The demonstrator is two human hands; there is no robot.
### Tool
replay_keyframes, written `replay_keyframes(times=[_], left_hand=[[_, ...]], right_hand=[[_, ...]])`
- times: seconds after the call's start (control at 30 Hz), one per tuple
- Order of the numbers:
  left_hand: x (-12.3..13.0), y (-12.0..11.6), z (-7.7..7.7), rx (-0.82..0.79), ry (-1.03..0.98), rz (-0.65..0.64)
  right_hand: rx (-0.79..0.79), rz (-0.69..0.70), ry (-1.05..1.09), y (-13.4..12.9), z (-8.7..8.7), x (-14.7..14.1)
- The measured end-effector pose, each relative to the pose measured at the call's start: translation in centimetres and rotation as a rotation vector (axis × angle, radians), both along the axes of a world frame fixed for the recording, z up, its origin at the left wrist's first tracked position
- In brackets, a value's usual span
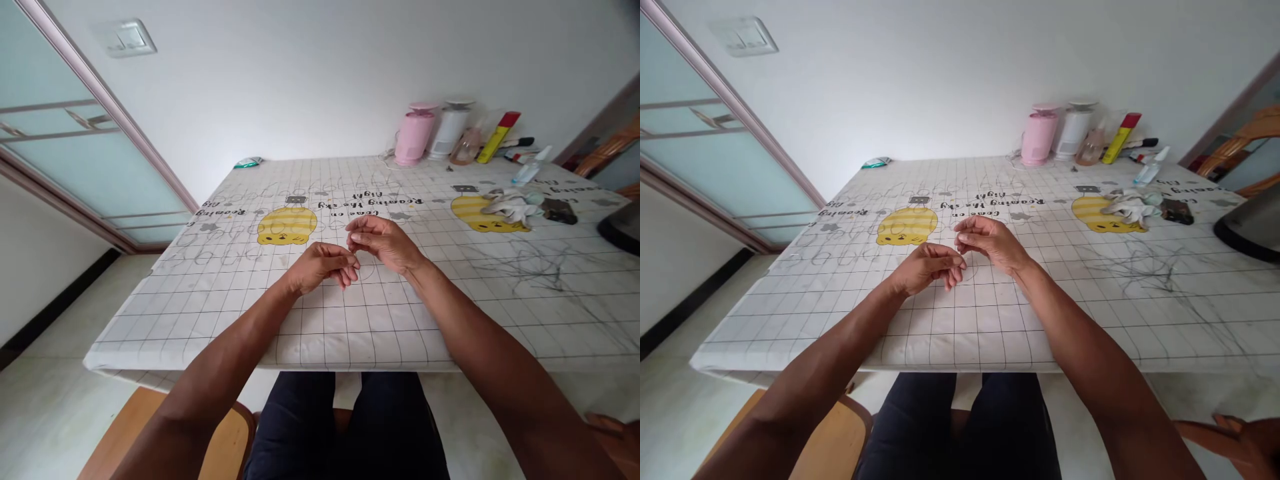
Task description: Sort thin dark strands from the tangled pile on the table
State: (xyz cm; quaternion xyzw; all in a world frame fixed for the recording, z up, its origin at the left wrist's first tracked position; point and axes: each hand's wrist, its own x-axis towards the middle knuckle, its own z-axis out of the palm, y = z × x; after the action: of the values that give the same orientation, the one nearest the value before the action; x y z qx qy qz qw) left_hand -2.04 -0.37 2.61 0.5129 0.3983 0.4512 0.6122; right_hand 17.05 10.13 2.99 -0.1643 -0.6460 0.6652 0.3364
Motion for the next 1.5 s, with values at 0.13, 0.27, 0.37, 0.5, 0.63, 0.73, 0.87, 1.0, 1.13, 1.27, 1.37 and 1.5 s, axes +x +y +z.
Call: replay_keyframes(times=[0.13, 0.27, 0.37, 0.5, 0.63, 0.73, 0.87, 1.0, 1.13, 1.27, 1.37, 1.5], left_hand=[[-0.2, -0.1, 0.2, -0.072, -0.044, -0.005], [-0.3, 0.0, 0.3, -0.093, -0.079, -0.002], [-0.4, 0.0, 0.3, -0.113, -0.083, 0.001], [-0.6, 0.0, 0.3, -0.143, -0.061, -0.001], [-0.5, 0.1, 0.2, -0.1, -0.024, 0.017], [-0.2, 0.1, 0.1, -0.026, 0.043, 0.11], [0.5, 0.3, -0.2, 0.058, 0.111, 0.322], [0.7, 0.6, -0.2, 0.1, 0.102, 0.502], [0.2, 0.6, 0.0, 0.11, 0.064, 0.562], [-0.2, 0.6, -0.1, 0.075, 0.048, 0.533], [-0.2, 0.8, -0.4, 0.059, 0.047, 0.517], [-0.1, 1.1, -0.6, 0.053, 0.04, 0.548]], right_hand=[[0.019, -0.06, 0.017, -0.1, -0.1, -0.1], [0.003, -0.086, 0.032, 0.0, -0.1, 0.0], [-0.022, -0.12, 0.031, 0.0, 0.0, 0.1], [-0.052, -0.147, 0.024, 0.0, -0.2, 0.1], [-0.051, -0.152, 0.031, 0.1, -0.4, 0.1], [-0.058, -0.182, 0.024, 0.5, -0.4, 0.1], [-0.093, -0.276, -0.052, 1.1, -0.4, 0.2], [-0.026, -0.206, -0.154, 1.0, -0.4, 0.3], [0.106, -0.061, -0.248, 0.2, -0.8, 0.0], [0.117, -0.083, -0.27, -0.3, -1.4, -0.5], [0.141, -0.124, -0.283, -0.4, -1.5, -0.7], [0.146, -0.126, -0.296, -0.5, -1.3, -0.6]])
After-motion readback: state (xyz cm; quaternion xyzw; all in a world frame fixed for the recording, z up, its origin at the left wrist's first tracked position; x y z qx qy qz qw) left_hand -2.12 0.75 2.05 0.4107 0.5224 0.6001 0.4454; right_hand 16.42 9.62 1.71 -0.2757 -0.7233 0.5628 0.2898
